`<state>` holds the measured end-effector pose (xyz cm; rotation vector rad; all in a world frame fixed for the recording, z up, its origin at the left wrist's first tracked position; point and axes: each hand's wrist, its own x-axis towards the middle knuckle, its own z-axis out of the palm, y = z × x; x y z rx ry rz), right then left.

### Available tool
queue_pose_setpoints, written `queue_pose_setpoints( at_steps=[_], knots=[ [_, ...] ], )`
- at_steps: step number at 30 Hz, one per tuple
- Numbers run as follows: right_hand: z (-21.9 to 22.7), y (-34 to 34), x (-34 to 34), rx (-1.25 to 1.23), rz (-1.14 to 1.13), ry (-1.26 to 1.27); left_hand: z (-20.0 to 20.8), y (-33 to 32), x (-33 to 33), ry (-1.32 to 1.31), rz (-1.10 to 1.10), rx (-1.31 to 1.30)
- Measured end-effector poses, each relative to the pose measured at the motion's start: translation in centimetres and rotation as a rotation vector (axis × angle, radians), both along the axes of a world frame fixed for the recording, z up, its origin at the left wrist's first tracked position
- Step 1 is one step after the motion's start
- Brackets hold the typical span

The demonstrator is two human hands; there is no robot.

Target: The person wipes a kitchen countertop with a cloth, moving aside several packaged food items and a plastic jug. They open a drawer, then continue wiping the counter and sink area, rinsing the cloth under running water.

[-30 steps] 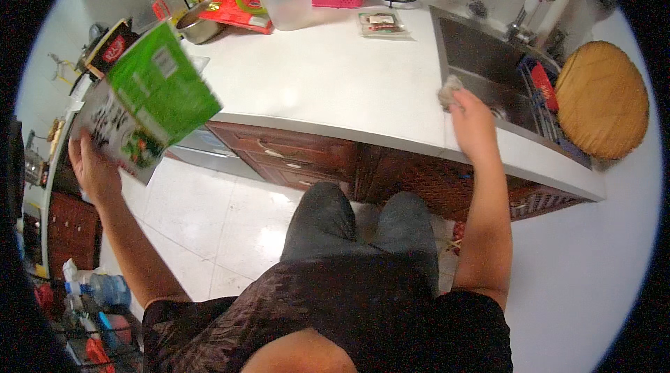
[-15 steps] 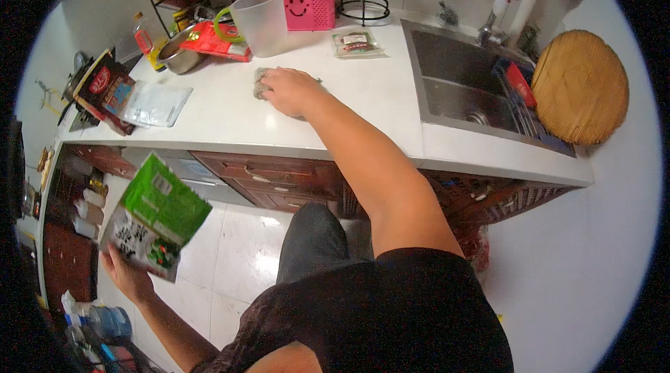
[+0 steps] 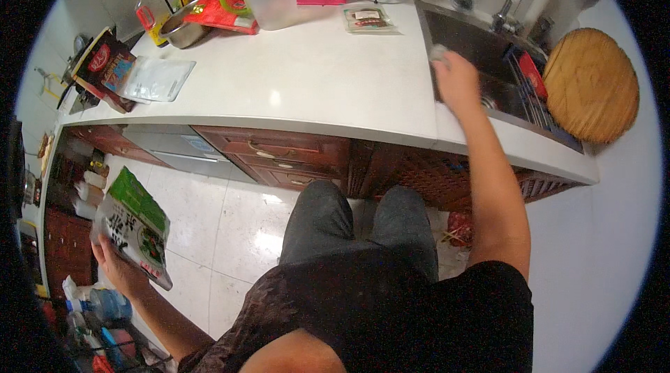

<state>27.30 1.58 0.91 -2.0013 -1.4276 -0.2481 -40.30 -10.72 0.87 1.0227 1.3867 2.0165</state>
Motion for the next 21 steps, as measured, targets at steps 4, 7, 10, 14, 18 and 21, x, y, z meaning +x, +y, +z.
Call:
queue_pose_setpoints(
  at_steps=[4,7,10,14,18,21],
  knots=[
    [0.1,2.5,-12.3,0.241,0.525,0.160,4.6,3.9,3.4,0.082,-0.254,0.104],
    [-1.0,3.9,-23.8,0.132,0.833,0.221,8.1,6.2,8.2,0.055,-0.227,0.204],
    [-1.8,3.5,-25.5,0.185,0.755,-0.118,11.8,9.6,15.3,0.032,-0.364,0.294],
    [-0.7,-1.3,-20.3,-0.066,0.675,-0.048,11.3,13.2,23.7,-0.025,-0.613,0.330],
    [-0.2,-8.2,-9.4,-0.103,0.292,0.091,10.0,14.1,33.2,-0.313,-1.028,0.142],
    [-0.6,-13.2,0.7,-0.114,-0.061,-0.092,9.4,15.1,40.3,-0.519,-1.254,0.014]
  ],
)
